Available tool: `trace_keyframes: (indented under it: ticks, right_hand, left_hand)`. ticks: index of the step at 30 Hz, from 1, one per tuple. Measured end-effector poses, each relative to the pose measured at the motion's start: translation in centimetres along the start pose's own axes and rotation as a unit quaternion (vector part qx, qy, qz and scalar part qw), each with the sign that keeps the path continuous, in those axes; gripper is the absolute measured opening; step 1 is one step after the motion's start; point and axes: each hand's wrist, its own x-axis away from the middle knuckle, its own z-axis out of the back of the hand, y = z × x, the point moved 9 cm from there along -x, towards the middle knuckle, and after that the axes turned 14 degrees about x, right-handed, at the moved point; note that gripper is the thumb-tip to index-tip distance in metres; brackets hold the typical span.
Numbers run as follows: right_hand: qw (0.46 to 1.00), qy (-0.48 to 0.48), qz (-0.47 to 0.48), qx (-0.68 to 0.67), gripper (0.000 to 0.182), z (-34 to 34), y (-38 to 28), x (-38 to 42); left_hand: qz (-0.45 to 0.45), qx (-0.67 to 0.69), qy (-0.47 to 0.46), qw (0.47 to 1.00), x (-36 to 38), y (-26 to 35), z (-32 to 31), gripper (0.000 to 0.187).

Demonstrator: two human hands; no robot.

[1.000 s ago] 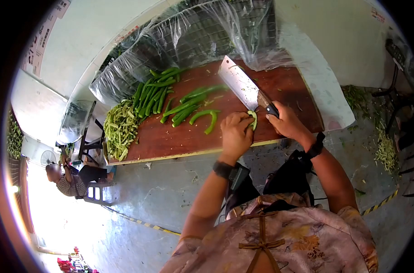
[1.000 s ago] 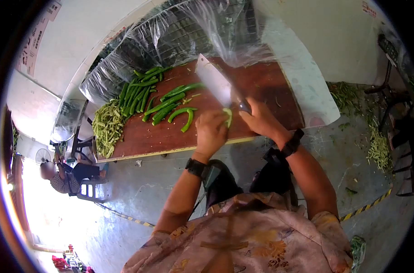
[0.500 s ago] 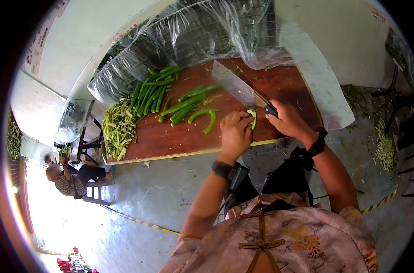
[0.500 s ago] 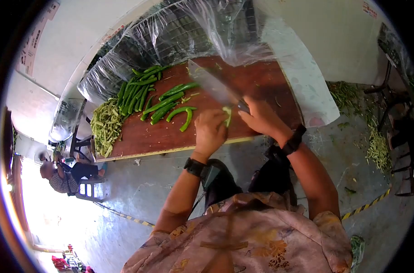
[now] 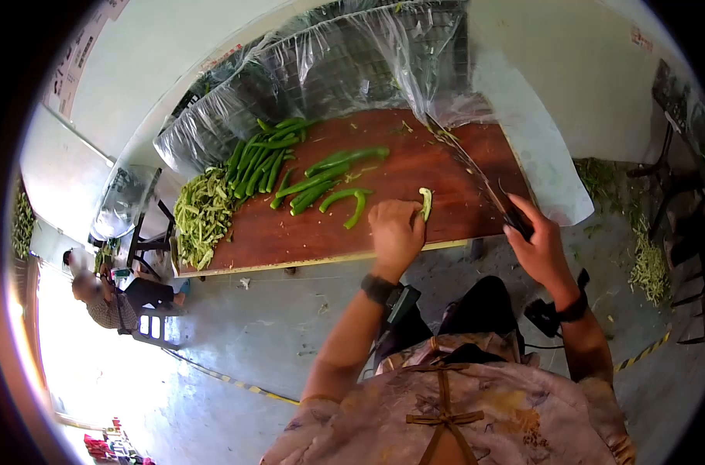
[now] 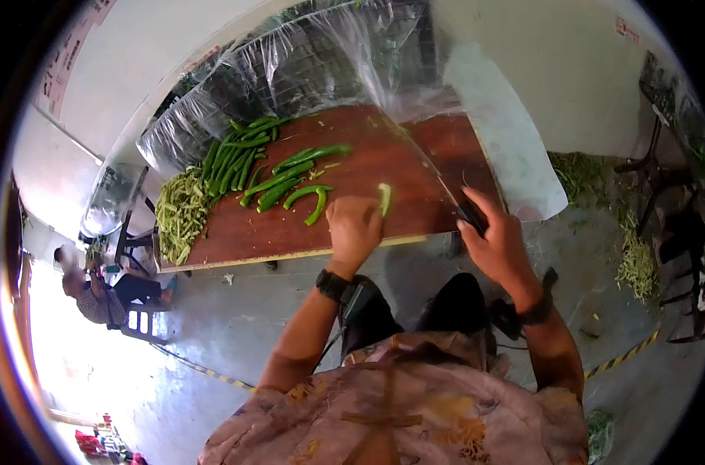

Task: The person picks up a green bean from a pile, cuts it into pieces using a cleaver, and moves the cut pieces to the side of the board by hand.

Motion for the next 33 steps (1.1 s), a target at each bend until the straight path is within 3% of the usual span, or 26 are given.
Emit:
trace_keyframes:
  ticks: [2,4,11,13,20,33]
  right_hand:
    - [1.000,-0.007,-0.004,-0.014,0.040,2.0,-0.5,1.4]
    - [0.999,-0.038,-0.008,0.036,0.042,3.0,-0.3,2.7]
    - [0.981,-0.068,0.076,0.162,0.042,5.3,-3.0,6.1]
    - [0.968,-0.085,0.098,0.214,0.037,5.3,-3.7,6.7]
    - [0.940,-0.072,0.164,0.290,0.044,4.4,-5.3,7.7]
    - [0.915,-0.084,0.178,0.353,0.044,2.0,-8.1,8.3]
  left_hand:
    - [-0.008,-0.009,0.018,1.000,-0.1,0.0,0.0,0.007]
    - [0.019,-0.079,-0.031,0.996,-0.3,-0.5,-1.3,0.005]
    - [0.013,-0.044,0.006,0.999,-0.1,0.6,0.0,0.006]
    - [-0.078,-0.051,-0.008,0.996,0.6,2.2,0.4,0.011]
    - [-0.064,-0.010,-0.039,0.997,1.7,2.3,0.9,0.018]
    - [-0.076,0.011,-0.036,0.996,1.7,2.5,0.9,0.014]
